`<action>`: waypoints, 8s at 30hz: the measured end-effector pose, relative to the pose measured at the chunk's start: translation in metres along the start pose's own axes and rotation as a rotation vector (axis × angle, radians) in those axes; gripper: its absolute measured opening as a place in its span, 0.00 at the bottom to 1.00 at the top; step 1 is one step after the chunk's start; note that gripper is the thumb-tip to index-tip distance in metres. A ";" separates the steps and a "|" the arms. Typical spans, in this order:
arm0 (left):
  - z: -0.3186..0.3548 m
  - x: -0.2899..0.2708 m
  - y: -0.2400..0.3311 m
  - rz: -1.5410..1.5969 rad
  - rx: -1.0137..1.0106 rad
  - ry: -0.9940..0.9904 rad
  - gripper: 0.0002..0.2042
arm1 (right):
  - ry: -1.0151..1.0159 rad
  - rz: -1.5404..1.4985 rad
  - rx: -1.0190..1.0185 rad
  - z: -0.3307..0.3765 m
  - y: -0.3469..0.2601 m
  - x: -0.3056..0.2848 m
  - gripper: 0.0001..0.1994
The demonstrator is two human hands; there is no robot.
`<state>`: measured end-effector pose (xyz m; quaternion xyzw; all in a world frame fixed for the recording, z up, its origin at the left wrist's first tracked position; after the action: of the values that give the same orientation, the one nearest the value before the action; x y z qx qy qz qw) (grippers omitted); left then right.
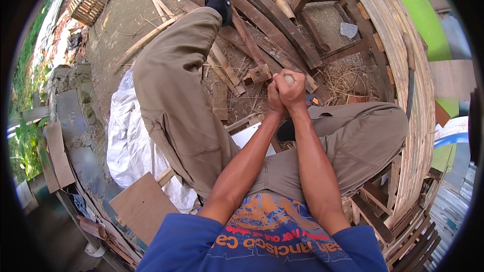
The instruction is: The person sits on the ground and uses a hammer to strike and break apart wooden planks. They repeatedly lift, position, and hammer the wood, occasionally repositioning pieces and continuing to strike them.
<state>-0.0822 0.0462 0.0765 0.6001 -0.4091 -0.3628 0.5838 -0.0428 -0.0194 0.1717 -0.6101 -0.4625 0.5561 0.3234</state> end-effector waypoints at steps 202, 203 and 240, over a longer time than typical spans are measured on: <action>-0.225 0.008 -0.057 -0.757 0.363 0.017 0.12 | -0.241 0.459 0.703 -0.053 0.151 0.042 0.27; -0.210 -0.003 -0.046 -0.645 0.338 0.120 0.12 | -0.293 0.472 0.673 -0.052 0.159 0.042 0.26; -0.033 -0.032 -0.169 -0.047 -0.874 -0.485 0.32 | 0.254 0.178 0.773 0.001 0.160 -0.049 0.26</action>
<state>-0.0540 0.0864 -0.0921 0.2070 -0.3291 -0.6426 0.6603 -0.0092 -0.1231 0.0451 -0.5450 -0.1217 0.6350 0.5338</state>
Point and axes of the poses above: each hand's wrist, its own z-axis away from the middle knuckle, its own x-axis out of the palm, y = z × x, the point moved 7 cm from there along -z, towards the middle knuckle
